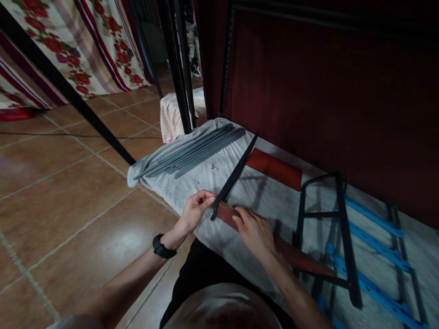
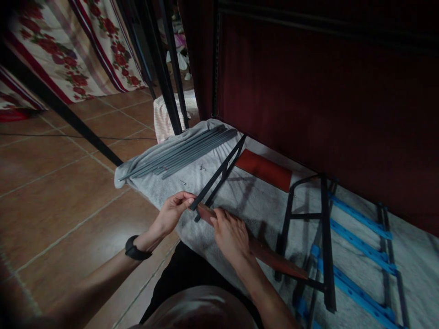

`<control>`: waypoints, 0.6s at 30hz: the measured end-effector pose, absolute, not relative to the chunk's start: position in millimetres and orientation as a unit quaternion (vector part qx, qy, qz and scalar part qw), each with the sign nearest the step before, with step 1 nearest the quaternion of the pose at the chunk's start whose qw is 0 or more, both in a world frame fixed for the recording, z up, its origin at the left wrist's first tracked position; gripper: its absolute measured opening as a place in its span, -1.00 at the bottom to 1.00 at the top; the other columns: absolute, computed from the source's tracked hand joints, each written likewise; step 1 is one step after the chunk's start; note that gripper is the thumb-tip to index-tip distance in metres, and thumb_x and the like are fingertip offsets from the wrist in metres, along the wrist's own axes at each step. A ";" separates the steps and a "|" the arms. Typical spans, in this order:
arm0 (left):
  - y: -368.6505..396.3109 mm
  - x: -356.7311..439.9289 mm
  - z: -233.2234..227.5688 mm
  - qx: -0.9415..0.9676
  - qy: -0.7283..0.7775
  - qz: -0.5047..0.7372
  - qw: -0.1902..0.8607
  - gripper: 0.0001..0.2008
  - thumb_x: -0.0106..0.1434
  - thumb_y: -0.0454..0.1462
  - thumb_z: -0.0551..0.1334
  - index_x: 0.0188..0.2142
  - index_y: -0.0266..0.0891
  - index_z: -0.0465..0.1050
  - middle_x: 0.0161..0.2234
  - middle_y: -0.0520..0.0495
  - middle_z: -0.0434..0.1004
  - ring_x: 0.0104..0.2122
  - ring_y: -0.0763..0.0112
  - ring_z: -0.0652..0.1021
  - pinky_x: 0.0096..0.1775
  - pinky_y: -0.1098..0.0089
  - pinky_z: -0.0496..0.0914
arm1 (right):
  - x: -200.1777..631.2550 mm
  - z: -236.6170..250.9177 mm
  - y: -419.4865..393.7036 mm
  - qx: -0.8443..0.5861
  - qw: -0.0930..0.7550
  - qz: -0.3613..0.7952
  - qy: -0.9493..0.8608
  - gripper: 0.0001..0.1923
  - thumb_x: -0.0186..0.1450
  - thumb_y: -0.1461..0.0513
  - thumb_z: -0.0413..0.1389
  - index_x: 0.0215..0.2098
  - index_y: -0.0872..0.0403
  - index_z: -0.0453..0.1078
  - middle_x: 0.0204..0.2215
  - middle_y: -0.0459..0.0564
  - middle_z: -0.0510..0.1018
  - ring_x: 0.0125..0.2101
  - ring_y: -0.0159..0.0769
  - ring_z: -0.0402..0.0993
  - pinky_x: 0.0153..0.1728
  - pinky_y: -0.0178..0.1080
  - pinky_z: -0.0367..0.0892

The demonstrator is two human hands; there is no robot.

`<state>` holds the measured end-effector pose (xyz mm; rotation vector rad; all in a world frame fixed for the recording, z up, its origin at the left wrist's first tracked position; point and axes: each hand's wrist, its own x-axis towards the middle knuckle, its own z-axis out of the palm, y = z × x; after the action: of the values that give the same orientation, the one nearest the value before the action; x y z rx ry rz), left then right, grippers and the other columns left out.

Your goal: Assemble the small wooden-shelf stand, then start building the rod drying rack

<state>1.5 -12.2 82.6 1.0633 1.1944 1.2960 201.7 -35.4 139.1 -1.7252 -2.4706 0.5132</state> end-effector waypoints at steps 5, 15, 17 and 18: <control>-10.8 -2.0 83.9 0.453 0.499 0.527 0.518 -0.79 0.16 -0.17 0.34 -0.30 -0.28 0.53 -0.41 -0.01 0.51 -0.39 0.45 0.44 -0.28 0.45 0.32 | 200.3 143.3 -36.5 -0.565 0.039 0.165 -0.807 -0.69 0.46 0.16 -0.16 0.03 -0.01 0.33 -0.13 -0.02 0.59 -0.14 -0.30 0.53 -0.18 -0.29 0.27; -1.0 -9.5 66.7 0.506 0.523 0.524 0.442 -0.74 0.11 -0.11 0.36 -0.28 -0.24 0.53 -0.33 -0.02 0.55 -0.31 0.39 0.49 -0.21 0.41 0.37 | 201.9 136.2 -35.8 -0.534 0.109 0.139 -0.827 -0.75 0.44 0.17 -0.09 0.02 -0.01 0.32 -0.12 -0.02 0.55 -0.14 -0.26 0.49 -0.10 -0.20 0.35; 0.7 -10.9 66.0 0.507 0.521 0.517 0.452 -0.71 0.09 -0.10 0.37 -0.27 -0.23 0.52 -0.32 -0.01 0.55 -0.29 0.36 0.50 -0.17 0.38 0.39 | 204.2 135.1 -36.3 -0.516 0.156 0.117 -0.834 -0.71 0.43 0.18 -0.06 0.07 0.02 0.29 -0.04 0.02 0.51 -0.05 -0.24 0.45 -0.02 -0.18 0.34; 1.1 -11.4 66.7 0.506 0.519 0.512 0.460 -0.70 0.09 -0.09 0.38 -0.26 -0.22 0.52 -0.32 -0.01 0.56 -0.28 0.36 0.51 -0.14 0.37 0.39 | 206.1 135.4 -38.0 -0.508 0.182 0.105 -0.836 -0.69 0.42 0.18 -0.05 0.10 0.04 0.28 0.02 0.04 0.48 0.00 -0.23 0.41 0.03 -0.17 0.33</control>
<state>-11.4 1.1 66.7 1.2462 1.2778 1.2602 206.1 -38.0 135.4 -1.4328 -2.3587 0.2962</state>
